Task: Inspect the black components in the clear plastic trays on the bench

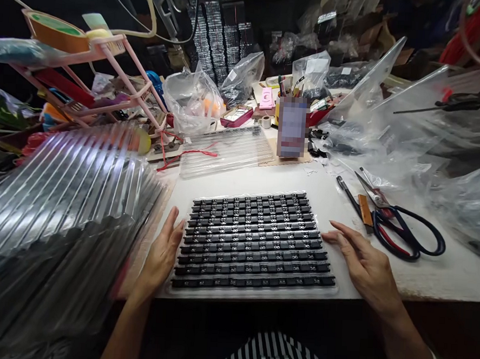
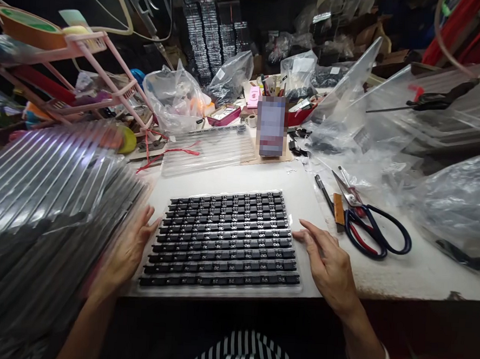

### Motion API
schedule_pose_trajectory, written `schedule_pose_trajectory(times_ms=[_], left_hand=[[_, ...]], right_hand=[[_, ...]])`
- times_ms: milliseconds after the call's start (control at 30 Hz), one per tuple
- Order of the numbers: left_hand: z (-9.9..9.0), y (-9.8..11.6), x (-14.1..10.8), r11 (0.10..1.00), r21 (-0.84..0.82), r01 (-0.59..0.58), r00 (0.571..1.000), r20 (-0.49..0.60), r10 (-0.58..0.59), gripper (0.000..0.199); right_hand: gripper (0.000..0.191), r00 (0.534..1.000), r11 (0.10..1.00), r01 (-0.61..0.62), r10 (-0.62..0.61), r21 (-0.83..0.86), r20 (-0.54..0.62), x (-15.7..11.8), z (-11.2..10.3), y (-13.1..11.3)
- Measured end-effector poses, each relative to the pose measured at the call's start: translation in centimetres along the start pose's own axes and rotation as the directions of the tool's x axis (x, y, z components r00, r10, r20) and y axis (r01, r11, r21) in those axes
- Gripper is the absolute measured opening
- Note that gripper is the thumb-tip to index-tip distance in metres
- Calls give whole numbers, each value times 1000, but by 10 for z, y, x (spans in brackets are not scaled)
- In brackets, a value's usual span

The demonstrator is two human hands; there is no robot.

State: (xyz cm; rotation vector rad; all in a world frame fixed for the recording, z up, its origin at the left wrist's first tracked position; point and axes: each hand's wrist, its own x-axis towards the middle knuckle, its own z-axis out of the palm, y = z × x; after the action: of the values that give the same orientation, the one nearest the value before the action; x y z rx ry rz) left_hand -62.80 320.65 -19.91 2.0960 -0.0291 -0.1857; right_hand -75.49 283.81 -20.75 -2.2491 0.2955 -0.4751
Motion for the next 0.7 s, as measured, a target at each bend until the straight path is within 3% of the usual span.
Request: schedule_pose_trajectory(times_ms=[167, 267, 433, 600, 700], left_hand=[[-2, -9, -23, 968, -250, 2, 998, -66, -18, 64], [1, -12, -19, 966, -257, -29, 999, -52, 16, 64], [-1, -11, -14, 994, -88, -69, 996, 56, 74, 72], [-3, -14, -30, 978, 164, -128, 987, 118, 109, 71], [-4, -20, -41, 897, 378, -229, 972, 135, 191, 68]], right_hand=[[31, 994, 992, 108, -110, -71, -22, 1, 2, -7], [30, 983, 978, 183, -184, -97, 3, 3, 3, -9], [32, 970, 967, 238, -232, -95, 72, 4, 4, -6], [33, 998, 997, 62, -62, -45, 3, 2, 3, -2], [33, 995, 997, -21, 15, -69, -95, 3, -5, 4]])
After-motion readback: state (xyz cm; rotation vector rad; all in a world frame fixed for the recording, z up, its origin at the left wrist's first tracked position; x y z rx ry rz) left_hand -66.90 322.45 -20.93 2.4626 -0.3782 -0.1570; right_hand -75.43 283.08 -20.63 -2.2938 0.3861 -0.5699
